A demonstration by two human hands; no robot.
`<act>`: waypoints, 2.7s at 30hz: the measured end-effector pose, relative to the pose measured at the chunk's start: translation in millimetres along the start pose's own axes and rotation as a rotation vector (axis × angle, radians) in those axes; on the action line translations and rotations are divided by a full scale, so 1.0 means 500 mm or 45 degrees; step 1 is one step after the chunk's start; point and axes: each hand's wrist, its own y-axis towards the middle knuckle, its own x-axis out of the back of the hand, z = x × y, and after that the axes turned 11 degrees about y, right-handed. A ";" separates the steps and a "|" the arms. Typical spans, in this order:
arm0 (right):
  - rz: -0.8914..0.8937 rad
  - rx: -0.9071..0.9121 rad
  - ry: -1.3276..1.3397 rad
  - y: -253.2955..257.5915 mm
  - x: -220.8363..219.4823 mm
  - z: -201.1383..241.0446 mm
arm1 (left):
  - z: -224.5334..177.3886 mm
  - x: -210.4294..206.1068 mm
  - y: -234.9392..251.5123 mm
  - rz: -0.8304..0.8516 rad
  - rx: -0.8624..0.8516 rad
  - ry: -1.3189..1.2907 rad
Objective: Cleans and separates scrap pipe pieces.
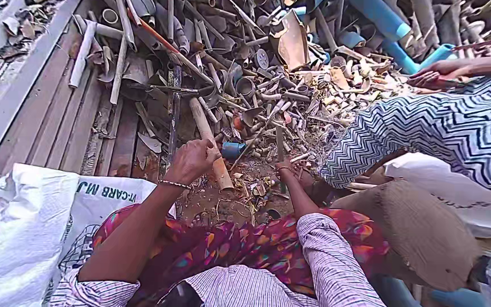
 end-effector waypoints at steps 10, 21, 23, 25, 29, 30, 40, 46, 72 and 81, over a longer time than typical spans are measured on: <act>-0.157 -0.051 0.363 0.132 -0.098 -0.009 | -0.026 -0.022 0.036 0.207 -0.037 0.149; 0.172 0.404 -0.563 0.212 -0.148 0.028 | -0.052 -0.015 0.052 0.421 -0.009 0.270; 0.199 0.380 -0.646 0.203 -0.135 0.042 | -0.057 -0.015 0.053 0.423 -0.023 0.277; 0.338 0.390 -0.706 0.201 -0.103 0.059 | -0.058 -0.019 0.049 0.375 -0.063 0.261; 0.904 0.299 -0.820 0.165 -0.002 0.105 | -0.072 -0.014 0.039 0.312 -0.132 0.236; 1.018 0.236 -0.822 0.155 0.020 0.106 | -0.075 -0.011 0.037 0.314 -0.145 0.235; 0.032 0.195 -0.215 0.213 -0.014 0.038 | -0.089 0.004 0.022 0.331 -0.145 0.283; 0.265 0.178 -0.642 0.207 -0.045 0.016 | -0.083 0.000 0.013 0.330 -0.109 0.304; 0.474 0.403 -0.331 0.027 0.167 0.156 | -0.127 0.021 0.023 0.440 -0.113 0.397; 0.366 0.576 0.507 -0.197 0.171 0.257 | -0.110 0.019 0.010 0.351 -0.080 0.344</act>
